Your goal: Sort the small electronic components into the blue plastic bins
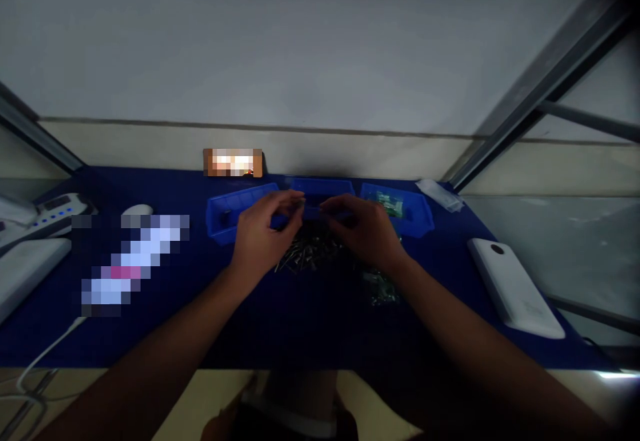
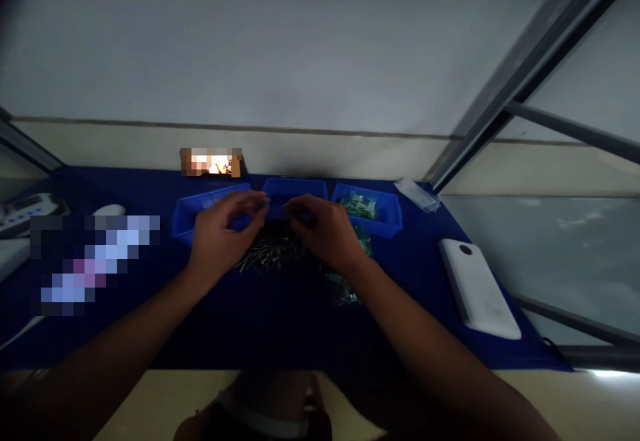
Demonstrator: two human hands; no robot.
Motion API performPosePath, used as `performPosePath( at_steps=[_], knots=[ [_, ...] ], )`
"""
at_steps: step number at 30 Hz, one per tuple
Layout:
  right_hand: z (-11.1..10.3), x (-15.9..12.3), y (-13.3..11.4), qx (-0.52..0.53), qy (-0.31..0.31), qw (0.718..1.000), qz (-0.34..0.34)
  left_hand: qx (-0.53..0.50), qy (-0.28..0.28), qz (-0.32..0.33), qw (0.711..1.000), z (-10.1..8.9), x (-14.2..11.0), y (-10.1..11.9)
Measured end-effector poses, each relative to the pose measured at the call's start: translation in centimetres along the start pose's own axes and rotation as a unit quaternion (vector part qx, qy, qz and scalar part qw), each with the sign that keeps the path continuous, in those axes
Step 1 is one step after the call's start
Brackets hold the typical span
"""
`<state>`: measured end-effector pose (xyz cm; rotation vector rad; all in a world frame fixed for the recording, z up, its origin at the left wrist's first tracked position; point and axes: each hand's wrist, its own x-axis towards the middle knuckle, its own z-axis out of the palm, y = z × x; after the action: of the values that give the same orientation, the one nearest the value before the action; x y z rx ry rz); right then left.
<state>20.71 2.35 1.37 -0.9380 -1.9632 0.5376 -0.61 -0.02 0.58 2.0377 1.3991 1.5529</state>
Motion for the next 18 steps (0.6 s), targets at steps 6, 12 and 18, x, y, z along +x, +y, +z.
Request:
performPosePath(
  at_steps=[6,12,18],
  knots=[
    [0.1,-0.3,0.4,-0.100,-0.120,0.985,-0.070,0.193,0.041,0.005,0.980,-3.0,1.8,-1.2],
    [0.5,-0.5,0.5,-0.159,-0.204,0.963,-0.079,0.353,-0.036,-0.026,0.935,-3.6,1.9,-2.1],
    [0.4,-0.4,0.3,-0.195,-0.221,0.952,-0.077,0.389,-0.030,-0.021,0.920,-3.5,1.7,-1.8]
  ],
)
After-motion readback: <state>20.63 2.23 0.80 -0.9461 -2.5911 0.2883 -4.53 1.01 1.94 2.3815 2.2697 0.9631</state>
